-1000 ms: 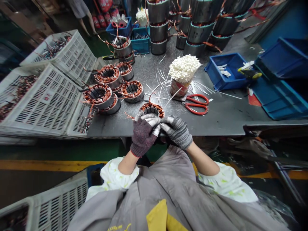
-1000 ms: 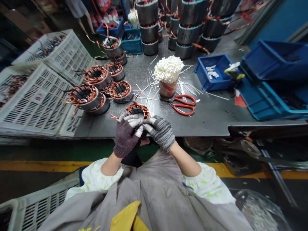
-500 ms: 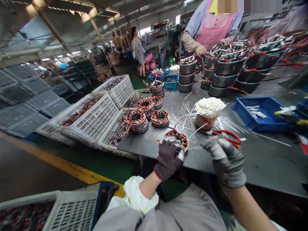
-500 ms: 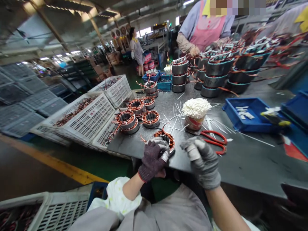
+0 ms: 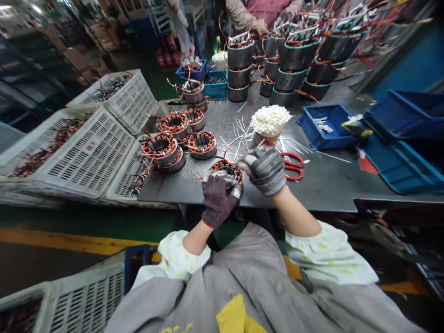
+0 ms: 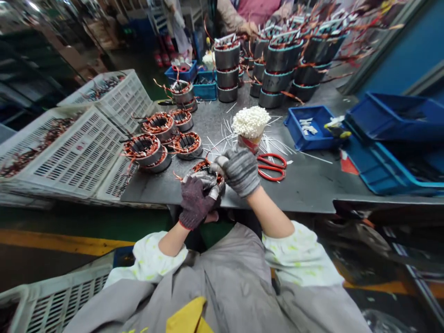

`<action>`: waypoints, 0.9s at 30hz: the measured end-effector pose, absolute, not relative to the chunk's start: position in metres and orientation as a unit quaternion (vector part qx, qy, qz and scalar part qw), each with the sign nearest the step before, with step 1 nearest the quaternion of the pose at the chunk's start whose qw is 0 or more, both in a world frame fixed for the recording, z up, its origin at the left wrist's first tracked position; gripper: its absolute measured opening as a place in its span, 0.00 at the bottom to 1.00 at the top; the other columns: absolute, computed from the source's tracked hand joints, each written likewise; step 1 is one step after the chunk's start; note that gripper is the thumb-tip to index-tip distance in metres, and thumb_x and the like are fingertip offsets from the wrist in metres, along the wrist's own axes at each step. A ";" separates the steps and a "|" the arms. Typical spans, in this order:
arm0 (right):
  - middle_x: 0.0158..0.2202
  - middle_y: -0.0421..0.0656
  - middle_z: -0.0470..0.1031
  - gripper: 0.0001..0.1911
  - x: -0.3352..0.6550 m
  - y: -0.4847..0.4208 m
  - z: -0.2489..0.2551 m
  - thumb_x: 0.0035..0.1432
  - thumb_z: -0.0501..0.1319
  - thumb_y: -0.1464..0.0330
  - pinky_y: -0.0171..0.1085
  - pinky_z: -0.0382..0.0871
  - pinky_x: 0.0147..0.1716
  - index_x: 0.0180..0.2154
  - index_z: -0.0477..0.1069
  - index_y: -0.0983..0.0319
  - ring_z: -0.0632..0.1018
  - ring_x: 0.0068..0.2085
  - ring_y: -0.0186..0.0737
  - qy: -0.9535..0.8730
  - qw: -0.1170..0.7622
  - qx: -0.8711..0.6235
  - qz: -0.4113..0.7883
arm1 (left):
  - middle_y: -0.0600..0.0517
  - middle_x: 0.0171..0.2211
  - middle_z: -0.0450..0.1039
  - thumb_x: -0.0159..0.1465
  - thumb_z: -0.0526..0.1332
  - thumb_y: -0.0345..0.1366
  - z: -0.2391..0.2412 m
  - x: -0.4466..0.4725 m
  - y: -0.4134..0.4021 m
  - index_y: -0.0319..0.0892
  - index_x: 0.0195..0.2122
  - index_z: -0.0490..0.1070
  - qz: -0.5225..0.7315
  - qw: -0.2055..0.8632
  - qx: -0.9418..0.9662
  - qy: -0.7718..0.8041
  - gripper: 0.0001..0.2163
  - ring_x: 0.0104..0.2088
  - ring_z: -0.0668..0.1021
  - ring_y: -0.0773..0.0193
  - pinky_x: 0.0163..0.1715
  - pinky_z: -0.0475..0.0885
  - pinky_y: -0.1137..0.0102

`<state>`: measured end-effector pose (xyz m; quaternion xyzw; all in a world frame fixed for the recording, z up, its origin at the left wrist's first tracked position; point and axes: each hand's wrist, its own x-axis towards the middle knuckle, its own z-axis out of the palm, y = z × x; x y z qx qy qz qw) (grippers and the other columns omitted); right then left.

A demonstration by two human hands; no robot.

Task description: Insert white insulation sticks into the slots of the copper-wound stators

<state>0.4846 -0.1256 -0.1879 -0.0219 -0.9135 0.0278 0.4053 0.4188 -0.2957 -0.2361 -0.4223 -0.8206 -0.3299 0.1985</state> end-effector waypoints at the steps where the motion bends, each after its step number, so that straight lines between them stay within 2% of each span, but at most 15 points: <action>1: 0.33 0.46 0.80 0.21 0.484 -0.122 -0.183 0.71 0.57 0.54 0.43 0.67 0.36 0.35 0.81 0.58 0.77 0.35 0.44 -0.914 0.401 -0.016 0.055 | 0.48 0.39 0.81 0.63 0.67 0.41 -0.237 0.419 -0.295 0.46 0.31 0.75 -0.336 0.201 -0.421 -0.818 0.07 0.48 0.79 0.49 0.56 0.66 0.53; 4: 0.37 0.46 0.79 0.22 0.494 -0.118 -0.184 0.70 0.57 0.51 0.41 0.72 0.38 0.41 0.81 0.59 0.78 0.37 0.43 -0.900 0.380 0.044 0.208 | 0.47 0.39 0.81 0.65 0.65 0.42 -0.240 0.419 -0.296 0.45 0.32 0.75 -0.344 0.206 -0.425 -0.811 0.07 0.49 0.79 0.49 0.58 0.66 0.52; 7: 0.40 0.45 0.80 0.19 0.510 -0.123 -0.203 0.71 0.57 0.53 0.40 0.75 0.40 0.48 0.79 0.58 0.80 0.40 0.42 -0.882 0.322 0.104 0.328 | 0.46 0.39 0.80 0.64 0.64 0.43 -0.244 0.417 -0.299 0.44 0.33 0.74 -0.330 0.201 -0.435 -0.814 0.08 0.48 0.79 0.48 0.57 0.66 0.51; 9: 0.42 0.46 0.81 0.17 0.514 -0.127 -0.215 0.72 0.55 0.57 0.40 0.75 0.42 0.49 0.80 0.57 0.80 0.42 0.42 -0.899 0.290 0.116 0.308 | 0.44 0.40 0.80 0.62 0.65 0.44 -0.246 0.416 -0.300 0.44 0.33 0.74 -0.313 0.196 -0.432 -0.823 0.09 0.49 0.78 0.46 0.57 0.66 0.50; 11: 0.43 0.48 0.82 0.17 0.509 -0.133 -0.221 0.72 0.56 0.59 0.42 0.73 0.42 0.49 0.80 0.57 0.80 0.42 0.45 -0.928 0.281 0.089 0.228 | 0.44 0.41 0.80 0.62 0.65 0.44 -0.248 0.416 -0.300 0.44 0.34 0.73 -0.310 0.198 -0.429 -0.825 0.09 0.50 0.78 0.46 0.59 0.65 0.49; 14: 0.39 0.52 0.81 0.19 0.488 -0.142 -0.217 0.69 0.57 0.57 0.46 0.69 0.40 0.44 0.82 0.61 0.78 0.38 0.49 -0.957 0.264 -0.007 0.123 | 0.45 0.40 0.80 0.63 0.64 0.42 -0.246 0.417 -0.297 0.44 0.32 0.73 -0.326 0.203 -0.433 -0.816 0.07 0.51 0.79 0.48 0.62 0.64 0.49; 16: 0.36 0.53 0.80 0.21 0.475 -0.146 -0.212 0.70 0.55 0.57 0.46 0.68 0.39 0.40 0.82 0.63 0.77 0.37 0.50 -0.963 0.241 -0.052 0.112 | 0.45 0.42 0.80 0.64 0.64 0.41 -0.243 0.418 -0.297 0.44 0.33 0.74 -0.328 0.196 -0.442 -0.812 0.07 0.52 0.79 0.49 0.64 0.63 0.49; 19: 0.39 0.51 0.81 0.22 0.475 -0.145 -0.209 0.72 0.52 0.58 0.46 0.71 0.43 0.41 0.81 0.61 0.79 0.41 0.50 -0.949 0.247 -0.061 0.185 | 0.45 0.47 0.80 0.66 0.62 0.40 -0.236 0.419 -0.304 0.44 0.38 0.76 -0.319 0.173 -0.470 -0.805 0.07 0.56 0.78 0.50 0.67 0.60 0.47; 23: 0.49 0.45 0.82 0.20 0.504 -0.146 -0.216 0.73 0.50 0.59 0.45 0.75 0.48 0.57 0.74 0.55 0.81 0.48 0.46 -0.884 0.285 -0.053 0.368 | 0.44 0.56 0.77 0.68 0.60 0.37 -0.229 0.412 -0.331 0.45 0.53 0.74 -0.289 0.176 -0.522 -0.783 0.13 0.64 0.73 0.50 0.71 0.50 0.44; 25: 0.54 0.48 0.79 0.23 0.515 -0.154 -0.222 0.71 0.53 0.59 0.46 0.75 0.51 0.62 0.70 0.57 0.80 0.51 0.48 -0.875 0.266 -0.062 0.399 | 0.45 0.58 0.76 0.67 0.59 0.34 -0.228 0.402 -0.346 0.46 0.56 0.73 -0.260 0.195 -0.527 -0.785 0.16 0.64 0.71 0.49 0.70 0.49 0.43; 27: 0.59 0.51 0.75 0.23 0.515 -0.165 -0.229 0.68 0.56 0.59 0.49 0.73 0.56 0.61 0.72 0.59 0.78 0.56 0.51 -0.886 0.243 -0.068 0.390 | 0.46 0.55 0.77 0.65 0.59 0.32 -0.228 0.388 -0.354 0.47 0.55 0.74 -0.218 0.208 -0.541 -0.785 0.17 0.61 0.73 0.48 0.68 0.52 0.42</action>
